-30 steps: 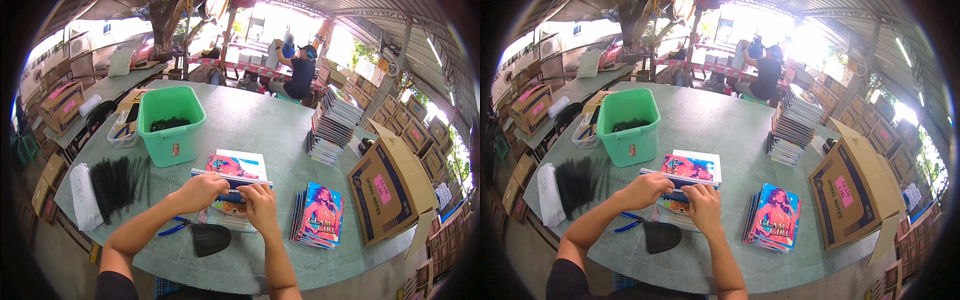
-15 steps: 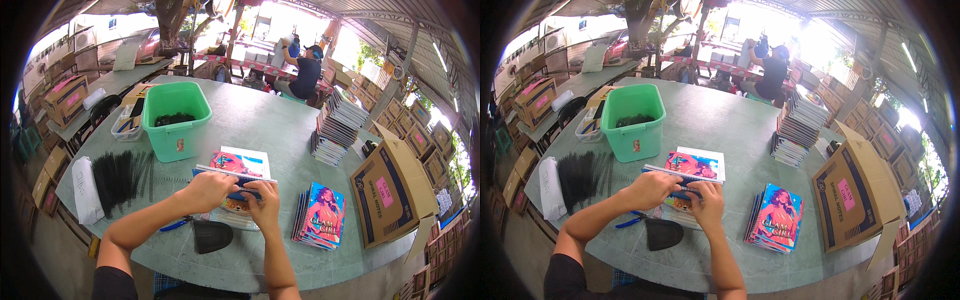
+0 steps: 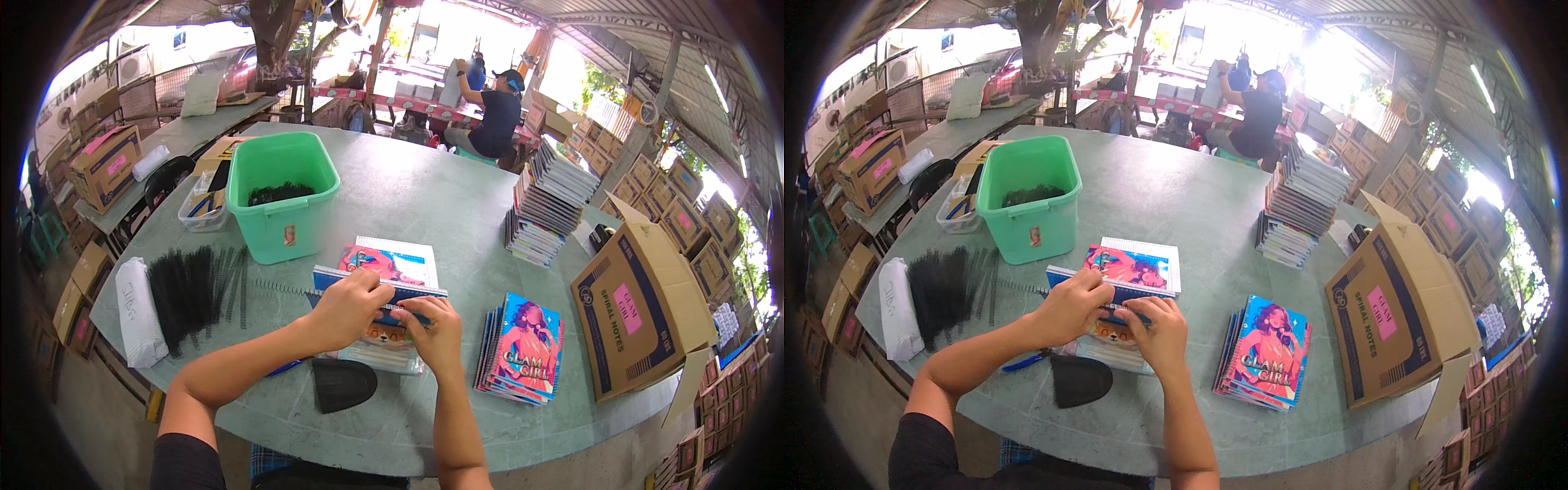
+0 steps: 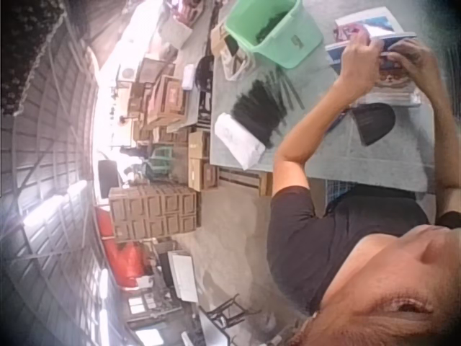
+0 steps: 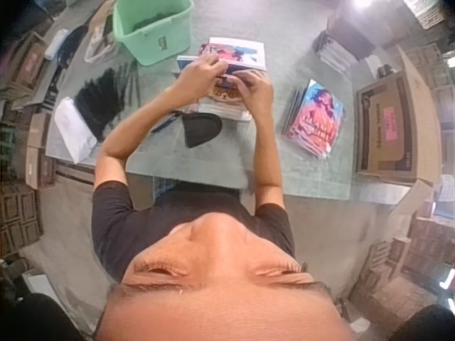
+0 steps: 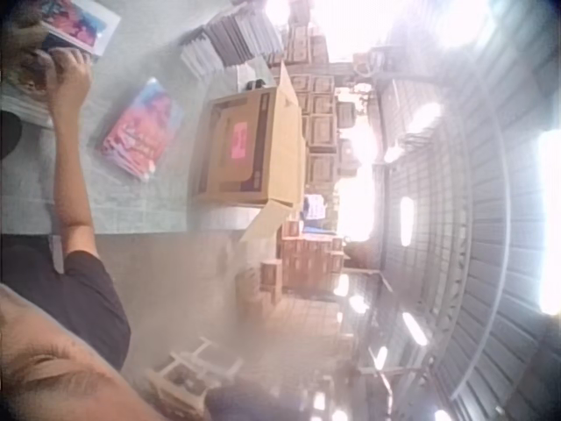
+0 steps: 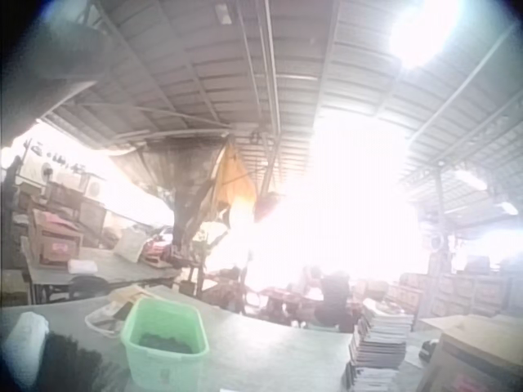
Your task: The person threads black plastic spiral coils through the pre-punched holes of notebook pages and covers, then trims the ends of the coils using shears.
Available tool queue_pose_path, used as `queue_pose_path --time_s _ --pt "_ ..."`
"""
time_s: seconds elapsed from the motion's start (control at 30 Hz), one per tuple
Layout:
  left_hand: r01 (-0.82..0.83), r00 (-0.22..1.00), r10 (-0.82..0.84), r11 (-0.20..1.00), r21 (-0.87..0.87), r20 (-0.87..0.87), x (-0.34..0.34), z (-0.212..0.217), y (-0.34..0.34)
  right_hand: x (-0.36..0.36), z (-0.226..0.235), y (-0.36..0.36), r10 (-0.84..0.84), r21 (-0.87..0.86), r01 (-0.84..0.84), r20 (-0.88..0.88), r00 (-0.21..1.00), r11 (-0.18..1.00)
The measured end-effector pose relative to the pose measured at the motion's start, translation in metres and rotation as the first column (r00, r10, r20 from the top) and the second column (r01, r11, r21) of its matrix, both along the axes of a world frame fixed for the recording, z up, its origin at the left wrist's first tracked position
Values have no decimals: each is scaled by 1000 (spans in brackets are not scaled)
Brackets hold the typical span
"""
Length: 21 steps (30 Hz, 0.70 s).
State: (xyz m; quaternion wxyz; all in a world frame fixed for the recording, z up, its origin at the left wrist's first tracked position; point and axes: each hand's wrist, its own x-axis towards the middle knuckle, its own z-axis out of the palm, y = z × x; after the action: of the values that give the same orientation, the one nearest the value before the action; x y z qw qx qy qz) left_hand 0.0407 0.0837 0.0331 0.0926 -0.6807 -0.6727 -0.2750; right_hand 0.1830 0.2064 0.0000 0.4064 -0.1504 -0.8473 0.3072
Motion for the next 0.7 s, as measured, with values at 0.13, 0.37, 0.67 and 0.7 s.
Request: queue_pose_path --time_s 0.13,0.37,0.67,0.7 --pt "26 997 -21 998 -66 69 -2 -1 2 2 -1 4 10 -238 -32 -91 996 971" --pt "-1 999 1 1000 7 43 3 -7 8 3 -3 9 57 -251 -70 -59 997 966" --pt "-5 999 4 1000 21 49 1 -10 10 -2 -14 10 88 -450 -159 -175 981 879" --pt "-3 999 2 1000 18 54 0 -9 10 -1 -8 6 91 -455 -146 -141 986 879"
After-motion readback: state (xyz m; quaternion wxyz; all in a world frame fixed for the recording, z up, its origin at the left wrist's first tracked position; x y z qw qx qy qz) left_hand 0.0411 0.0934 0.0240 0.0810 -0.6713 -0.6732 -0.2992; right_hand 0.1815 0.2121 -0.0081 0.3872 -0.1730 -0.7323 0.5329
